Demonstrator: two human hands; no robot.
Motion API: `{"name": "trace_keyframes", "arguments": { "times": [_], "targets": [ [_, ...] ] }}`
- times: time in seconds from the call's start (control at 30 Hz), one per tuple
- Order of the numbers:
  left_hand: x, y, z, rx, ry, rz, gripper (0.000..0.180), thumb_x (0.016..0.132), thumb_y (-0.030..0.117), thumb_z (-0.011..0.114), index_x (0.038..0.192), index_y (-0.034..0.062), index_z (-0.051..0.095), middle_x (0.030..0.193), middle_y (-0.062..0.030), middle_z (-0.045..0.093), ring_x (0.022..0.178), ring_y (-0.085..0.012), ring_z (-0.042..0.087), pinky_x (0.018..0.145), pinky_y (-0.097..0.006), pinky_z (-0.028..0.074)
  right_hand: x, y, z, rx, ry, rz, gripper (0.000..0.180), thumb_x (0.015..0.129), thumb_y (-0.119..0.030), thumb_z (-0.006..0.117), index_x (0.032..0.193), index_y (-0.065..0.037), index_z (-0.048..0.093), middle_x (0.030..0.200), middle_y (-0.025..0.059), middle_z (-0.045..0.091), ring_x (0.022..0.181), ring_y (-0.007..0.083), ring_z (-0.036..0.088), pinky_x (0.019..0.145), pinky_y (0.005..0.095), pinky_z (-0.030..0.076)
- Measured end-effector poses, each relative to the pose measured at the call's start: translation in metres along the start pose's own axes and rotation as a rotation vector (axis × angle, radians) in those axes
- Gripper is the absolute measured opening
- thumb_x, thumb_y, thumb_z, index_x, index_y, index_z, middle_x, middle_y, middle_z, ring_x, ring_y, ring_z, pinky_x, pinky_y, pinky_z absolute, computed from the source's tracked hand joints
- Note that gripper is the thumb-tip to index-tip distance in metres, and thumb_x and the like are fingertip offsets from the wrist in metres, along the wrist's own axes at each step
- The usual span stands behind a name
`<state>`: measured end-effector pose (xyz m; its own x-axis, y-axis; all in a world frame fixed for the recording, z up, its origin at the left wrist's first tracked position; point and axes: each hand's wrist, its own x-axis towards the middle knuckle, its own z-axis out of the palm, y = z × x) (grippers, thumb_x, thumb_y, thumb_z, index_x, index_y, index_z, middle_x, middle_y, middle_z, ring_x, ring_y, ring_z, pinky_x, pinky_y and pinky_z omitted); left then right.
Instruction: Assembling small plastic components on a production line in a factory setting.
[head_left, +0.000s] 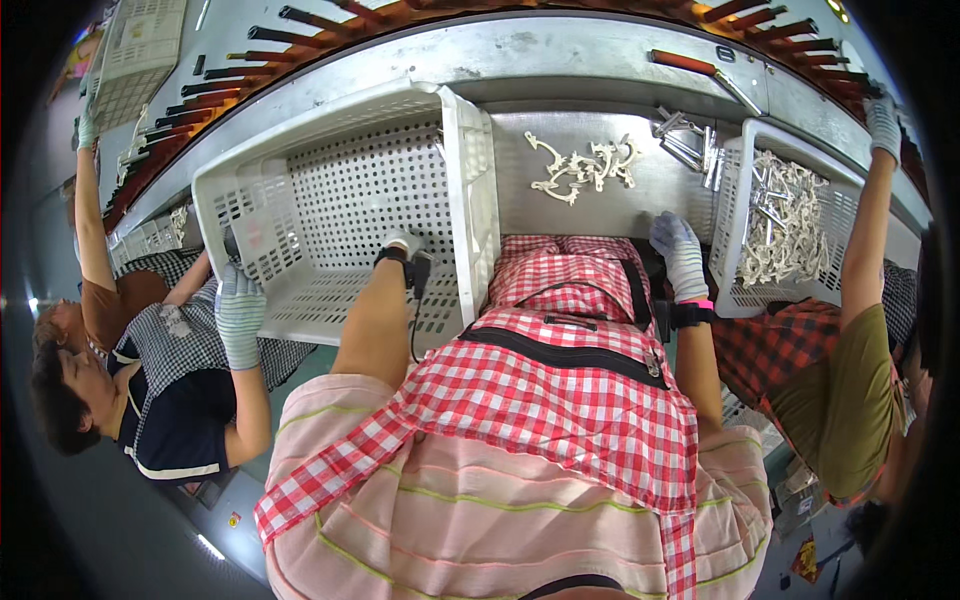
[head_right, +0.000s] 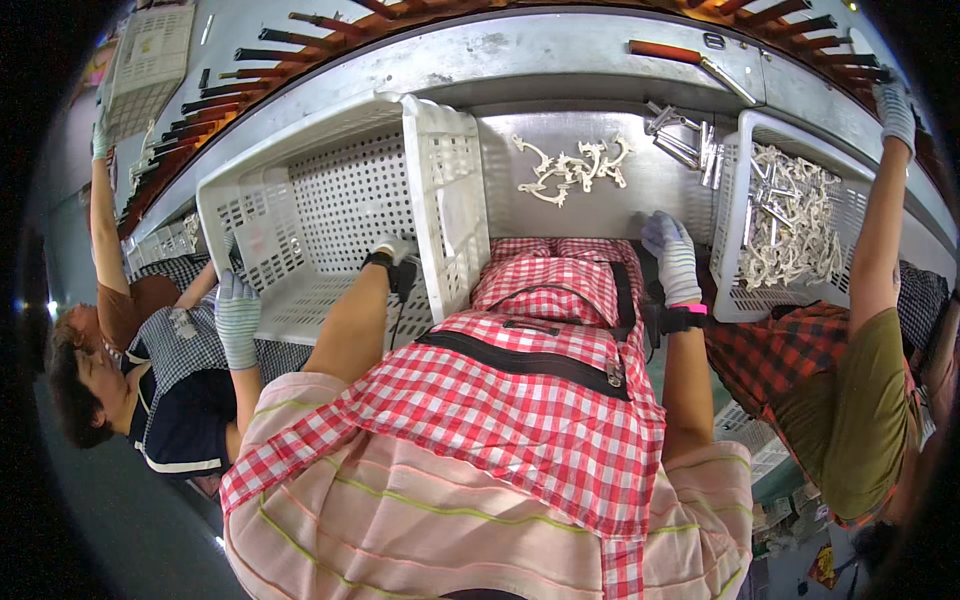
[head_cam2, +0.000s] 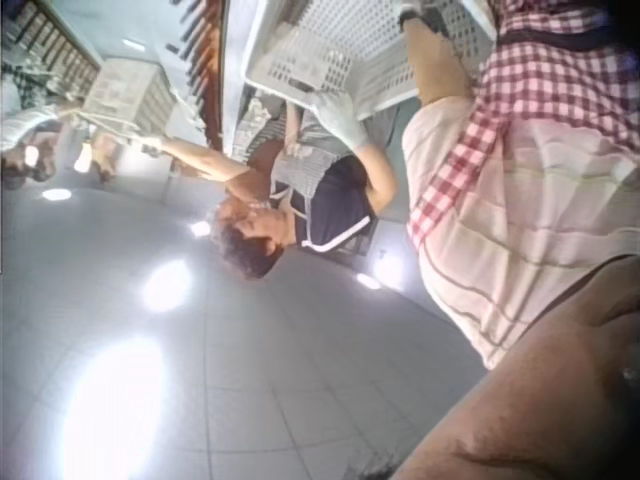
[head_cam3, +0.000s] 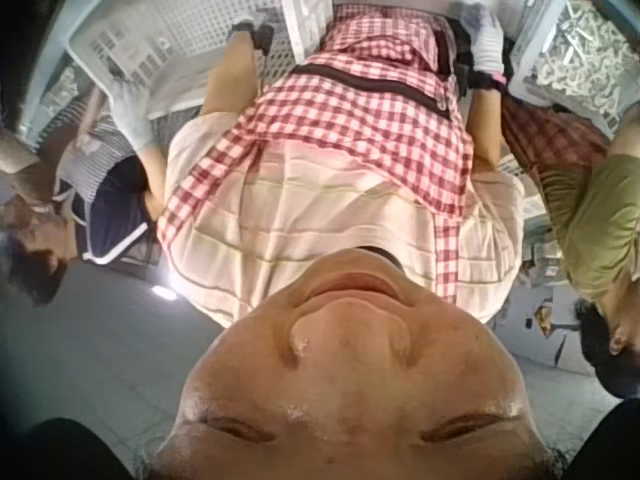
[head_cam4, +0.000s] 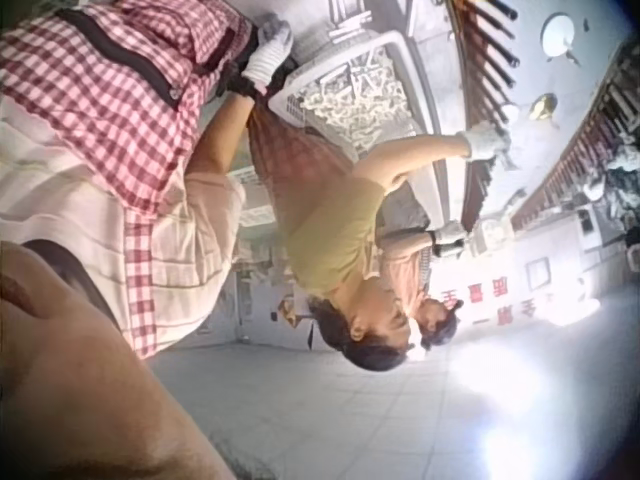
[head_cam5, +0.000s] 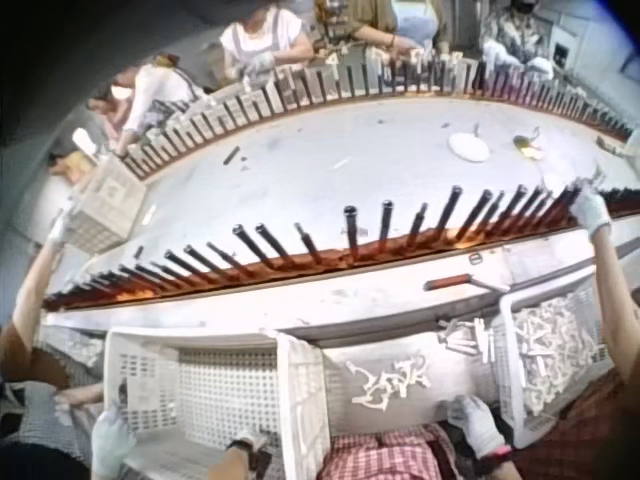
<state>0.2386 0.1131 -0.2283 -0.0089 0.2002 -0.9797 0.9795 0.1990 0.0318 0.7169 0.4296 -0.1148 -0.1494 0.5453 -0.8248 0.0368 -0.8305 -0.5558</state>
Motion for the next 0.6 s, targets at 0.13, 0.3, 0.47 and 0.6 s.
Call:
{"name": "trace_keyframes", "arguments": {
  "times": [0.13, 0.3, 0.47, 0.6],
  "targets": [
    [-0.045, 0.005, -0.100, -0.648, 0.354, -0.321, 0.033, 0.084, 0.028, 0.057, 0.107, 0.0043, 0.061, 0.085, -0.0148, 0.067, 0.082, -0.0278, 0.065, 0.071, -0.039, 0.052, -0.003, 0.000, -0.001, -0.030, 0.025, -0.013, 0.036, 0.087, -0.031, 0.057, 0.112, -0.005, 0.057, 0.098, 0.0090, 0.062, 0.086, 0.0191, 0.060, 0.082, 0.0355, 0.047],
    [-0.167, 0.028, -0.223, -1.364, 0.658, -0.095, 0.021, 0.084, 0.026, 0.062, 0.088, 0.0061, 0.057, 0.069, -0.0082, 0.063, 0.047, -0.0102, 0.052, 0.042, -0.023, 0.042, -0.007, -0.013, 0.008, -0.074, -0.009, -0.054, 0.038, 0.087, -0.033, 0.057, 0.111, -0.003, 0.056, 0.100, 0.0096, 0.061, 0.086, 0.0189, 0.059, 0.083, 0.0339, 0.047],
    [-0.242, 0.047, -0.248, -1.626, 0.805, 0.214, 0.029, 0.084, 0.032, 0.063, 0.097, 0.0063, 0.057, 0.083, -0.0088, 0.066, 0.048, -0.0068, 0.050, 0.041, -0.019, 0.039, -0.006, -0.036, 0.026, -0.157, -0.075, -0.062, 0.038, 0.088, -0.032, 0.056, 0.113, -0.003, 0.056, 0.103, 0.0098, 0.061, 0.090, 0.0195, 0.059, 0.085, 0.0319, 0.047],
    [-0.296, 0.112, -0.265, -1.975, 0.802, 0.713, 0.045, 0.088, 0.036, 0.056, 0.120, 0.0036, 0.051, 0.110, -0.0149, 0.061, 0.075, -0.0151, 0.064, 0.057, -0.027, 0.052, -0.044, -0.076, 0.073, -0.641, -0.381, -0.587, 0.031, 0.093, -0.017, 0.047, 0.119, 0.000, 0.052, 0.105, 0.0084, 0.060, 0.100, 0.0168, 0.055, 0.092, 0.0286, 0.042]
  ]
}}
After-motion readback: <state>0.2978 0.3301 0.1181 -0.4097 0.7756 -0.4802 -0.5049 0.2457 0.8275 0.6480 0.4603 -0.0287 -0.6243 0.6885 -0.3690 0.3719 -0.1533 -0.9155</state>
